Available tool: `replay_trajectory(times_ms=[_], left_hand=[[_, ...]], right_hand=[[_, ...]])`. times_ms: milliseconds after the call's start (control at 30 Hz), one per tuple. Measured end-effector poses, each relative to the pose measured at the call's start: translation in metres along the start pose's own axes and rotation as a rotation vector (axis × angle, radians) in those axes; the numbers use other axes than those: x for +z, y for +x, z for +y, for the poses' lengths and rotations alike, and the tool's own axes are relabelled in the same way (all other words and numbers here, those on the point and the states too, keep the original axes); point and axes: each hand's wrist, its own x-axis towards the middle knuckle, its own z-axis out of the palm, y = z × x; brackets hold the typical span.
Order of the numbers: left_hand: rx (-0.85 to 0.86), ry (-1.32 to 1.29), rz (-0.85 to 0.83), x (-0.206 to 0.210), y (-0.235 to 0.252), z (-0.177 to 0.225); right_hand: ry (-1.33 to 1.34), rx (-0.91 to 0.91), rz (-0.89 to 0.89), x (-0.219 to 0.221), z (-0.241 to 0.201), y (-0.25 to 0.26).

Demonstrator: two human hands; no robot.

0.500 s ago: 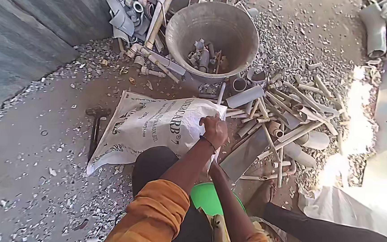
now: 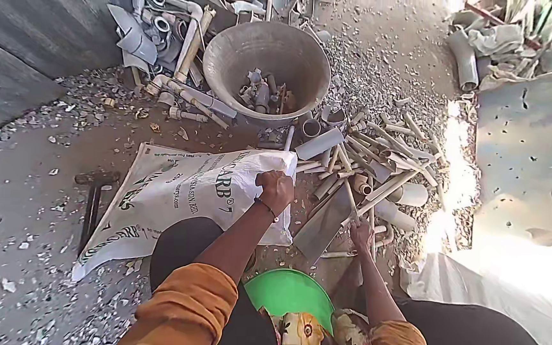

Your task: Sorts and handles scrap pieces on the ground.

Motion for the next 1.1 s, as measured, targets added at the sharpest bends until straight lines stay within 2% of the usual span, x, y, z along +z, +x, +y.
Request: replay_trajectory(times_ms=[133, 233, 267, 367, 467, 567, 667, 733, 767, 833, 900, 933, 967, 1033, 1100], left_hand=[[-0.006, -0.027, 0.018, -0.001, -0.002, 0.002], [-0.008, -0.034, 0.045, 0.005, 0.003, 0.000], [-0.005, -0.029, 0.051, 0.006, 0.004, 0.000], [0.004, -0.005, 0.049, 0.008, 0.002, 0.000], [-0.013, -0.015, 0.046, 0.004, -0.003, -0.004], [-0.025, -0.029, 0.078, 0.006, -0.005, -0.003], [-0.037, -0.079, 0.138, 0.009, -0.007, -0.002], [-0.039, -0.096, 0.162, 0.012, -0.008, -0.003], [-0.033, -0.092, 0.161, 0.014, -0.008, -0.003], [-0.009, -0.075, 0.161, 0.016, -0.006, -0.003], [0.021, -0.077, 0.163, 0.018, -0.004, -0.005], [0.027, -0.074, 0.163, 0.021, -0.004, -0.007], [0.026, -0.067, 0.157, 0.022, -0.003, -0.008], [0.022, -0.063, 0.147, 0.022, -0.004, -0.012], [0.027, -0.071, 0.146, 0.022, -0.003, -0.015]], right_hand=[[0.161, -0.133, 0.139, -0.022, -0.012, -0.035], [0.461, -0.356, 0.268, -0.054, -0.018, -0.068], [0.543, -0.379, 0.300, -0.066, -0.020, -0.076], [0.683, -0.232, 0.442, -0.101, -0.021, -0.084], [0.887, 0.059, 0.572, -0.111, -0.023, -0.071], [1.050, 0.186, 0.608, -0.084, -0.018, -0.062], [1.213, 0.354, 0.608, -0.041, -0.045, -0.068], [1.278, 0.448, 0.501, -0.008, -0.076, -0.084], [1.311, 0.440, 0.337, 0.010, -0.092, -0.096], [1.314, 0.330, -0.162, 0.041, -0.129, -0.119], [1.083, 0.190, -0.711, 0.051, -0.162, -0.140], [0.912, 0.111, -0.839, 0.051, -0.175, -0.147], [0.739, 0.012, -0.829, 0.052, -0.182, -0.150], [0.389, -0.185, -0.649, 0.059, -0.178, -0.136], [0.210, -0.240, -0.570, 0.062, -0.157, -0.105]])
